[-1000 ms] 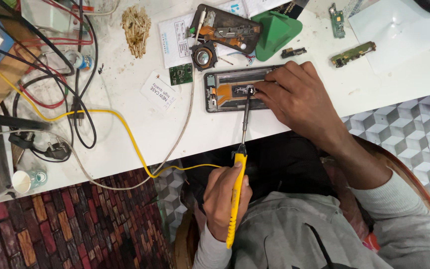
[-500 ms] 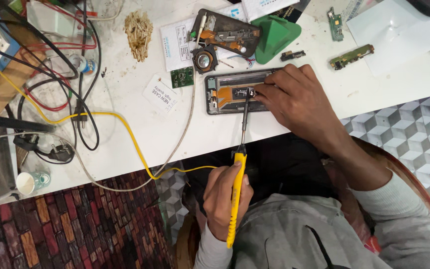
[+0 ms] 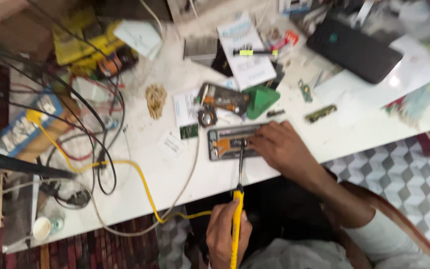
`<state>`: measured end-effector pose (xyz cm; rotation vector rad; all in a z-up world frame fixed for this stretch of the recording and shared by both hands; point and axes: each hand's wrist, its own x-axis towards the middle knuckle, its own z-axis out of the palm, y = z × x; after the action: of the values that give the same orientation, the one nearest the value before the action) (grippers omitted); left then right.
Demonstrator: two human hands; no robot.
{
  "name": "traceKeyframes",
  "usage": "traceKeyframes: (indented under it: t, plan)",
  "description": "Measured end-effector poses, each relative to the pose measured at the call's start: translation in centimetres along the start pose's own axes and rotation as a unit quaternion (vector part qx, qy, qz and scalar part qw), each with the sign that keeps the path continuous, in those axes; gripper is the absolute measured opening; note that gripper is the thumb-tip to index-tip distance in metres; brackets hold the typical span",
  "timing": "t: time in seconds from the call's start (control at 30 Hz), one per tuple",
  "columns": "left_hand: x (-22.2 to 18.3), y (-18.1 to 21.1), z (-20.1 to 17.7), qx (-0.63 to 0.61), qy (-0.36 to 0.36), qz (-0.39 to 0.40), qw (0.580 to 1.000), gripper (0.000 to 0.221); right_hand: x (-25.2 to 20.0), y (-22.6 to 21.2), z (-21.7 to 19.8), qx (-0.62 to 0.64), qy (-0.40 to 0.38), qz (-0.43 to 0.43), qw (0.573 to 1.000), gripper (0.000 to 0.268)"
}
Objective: The person uses a soldering iron to heat and remove small electronic components from a disassembled mobile phone chassis. They place the removed parts on the workbench and continue soldering different areas of the internal circuitry.
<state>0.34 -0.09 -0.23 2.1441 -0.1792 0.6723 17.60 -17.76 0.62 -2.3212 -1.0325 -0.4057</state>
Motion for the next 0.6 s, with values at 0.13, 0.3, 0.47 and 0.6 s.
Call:
traceKeyframes:
  t: [0.13, 0.3, 0.47, 0.6]
  plan:
    - [-3.1, -3.3, 1.3, -0.012, 0.036, 0.009, 0.999, 0.032, 0.1, 0.2, -0.1, -0.003, 0.014, -0.019, 1.0, 0.017]
    - [-6.6, -11.8, 5.3, 0.074, 0.055, 0.083, 0.992, 0.033, 0.0, 0.1, -0.2, -0.001, 0.028, -0.023, 0.999, 0.019]
    - [-8.2, -16.2, 8.0, 0.098, 0.024, 0.07, 0.992, 0.032, -0.1, 0.0, -0.1, 0.011, 0.027, -0.017, 0.999, 0.021]
    - [-7.9, -16.6, 7.7, 0.108, -0.003, 0.051, 0.993, 0.031, -0.3, 0.1, 0.1, 0.007, 0.02, -0.009, 1.0, 0.021]
